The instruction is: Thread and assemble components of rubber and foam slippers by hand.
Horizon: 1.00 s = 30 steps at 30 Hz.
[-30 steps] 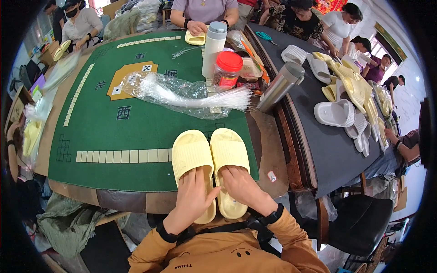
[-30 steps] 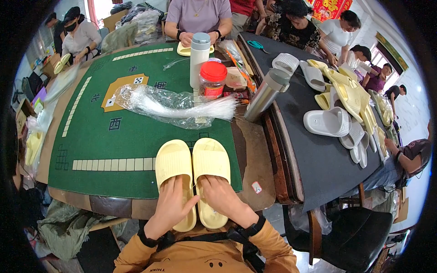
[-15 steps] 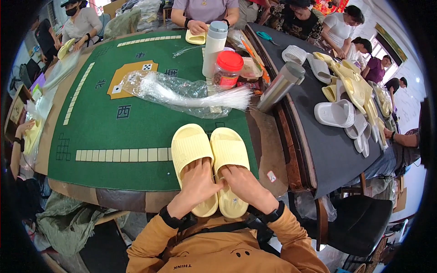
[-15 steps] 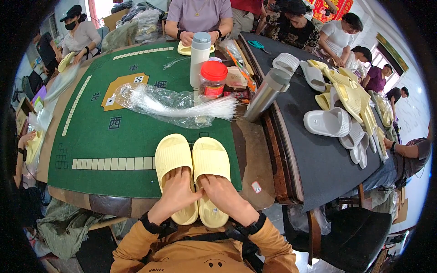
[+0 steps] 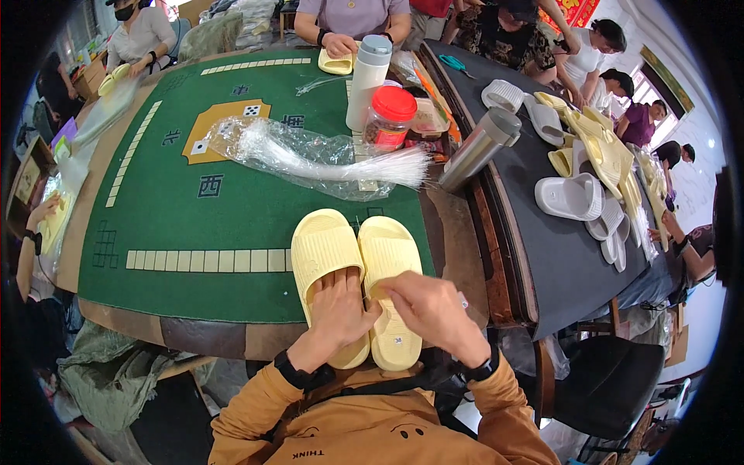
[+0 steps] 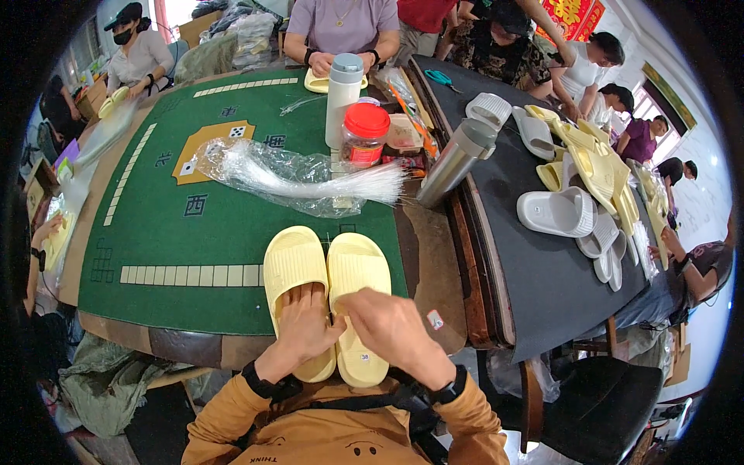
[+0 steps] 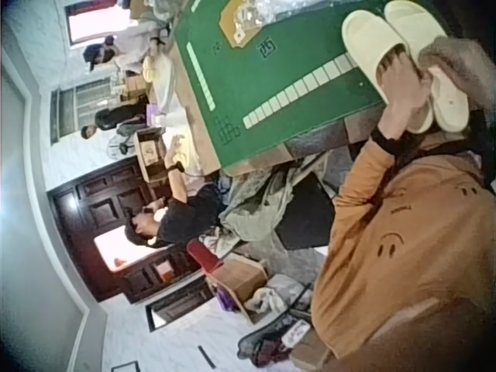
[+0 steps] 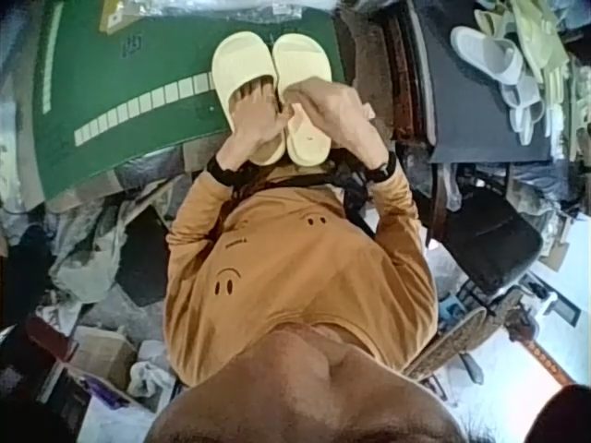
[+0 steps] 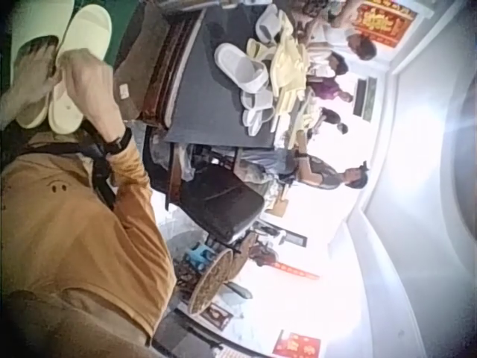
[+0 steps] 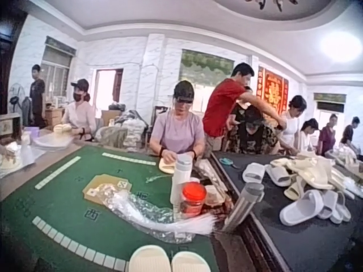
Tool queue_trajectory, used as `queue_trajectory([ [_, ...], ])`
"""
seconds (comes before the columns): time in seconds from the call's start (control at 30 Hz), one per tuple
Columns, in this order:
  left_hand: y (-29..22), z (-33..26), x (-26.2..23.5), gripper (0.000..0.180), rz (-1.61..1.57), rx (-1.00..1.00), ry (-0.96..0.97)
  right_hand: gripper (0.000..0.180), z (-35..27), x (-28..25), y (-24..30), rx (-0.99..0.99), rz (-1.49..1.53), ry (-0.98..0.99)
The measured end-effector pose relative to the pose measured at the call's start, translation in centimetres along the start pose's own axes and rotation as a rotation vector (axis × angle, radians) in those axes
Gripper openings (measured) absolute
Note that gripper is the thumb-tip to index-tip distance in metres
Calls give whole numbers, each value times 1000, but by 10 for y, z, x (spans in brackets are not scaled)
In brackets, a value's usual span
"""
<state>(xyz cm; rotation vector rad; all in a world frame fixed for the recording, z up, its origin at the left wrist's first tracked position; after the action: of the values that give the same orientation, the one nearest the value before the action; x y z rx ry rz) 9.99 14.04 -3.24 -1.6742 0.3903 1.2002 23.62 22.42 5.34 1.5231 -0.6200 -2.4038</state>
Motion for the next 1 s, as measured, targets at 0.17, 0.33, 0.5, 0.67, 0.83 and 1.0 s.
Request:
queue_trajectory([
  [0.17,-1,1,-2,59,3,-2,4,10,43,0,-46,62,-2,-203],
  [0.33,1,-1,-1,58,-14,26,8,17,79,30,-87,164,-136,-113],
  [0.5,6,-5,0,57,-56,37,-22,22,96,56,-99,212,-311,86],
  [0.67,-2,0,-7,55,-44,35,-13,16,99,62,-110,276,-188,77],
  [0.83,0,0,-4,58,26,28,-76,15,92,66,-101,185,-166,-19],
  [1.0,3,-12,0,57,17,73,-47,15,80,68,-93,218,-144,-2],
])
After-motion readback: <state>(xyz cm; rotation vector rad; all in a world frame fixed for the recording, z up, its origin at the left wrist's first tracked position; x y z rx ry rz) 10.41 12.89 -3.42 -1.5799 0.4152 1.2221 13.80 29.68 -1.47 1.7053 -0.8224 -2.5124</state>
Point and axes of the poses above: each hand's wrist, its own z-axis towards the middle knuckle, its own x-axis out of the palm, y = z × x, the point moved 2 cm from there along z, towards the middle knuckle, and after that the axes turned 15 degrees about -x, right-handed, at the moved point
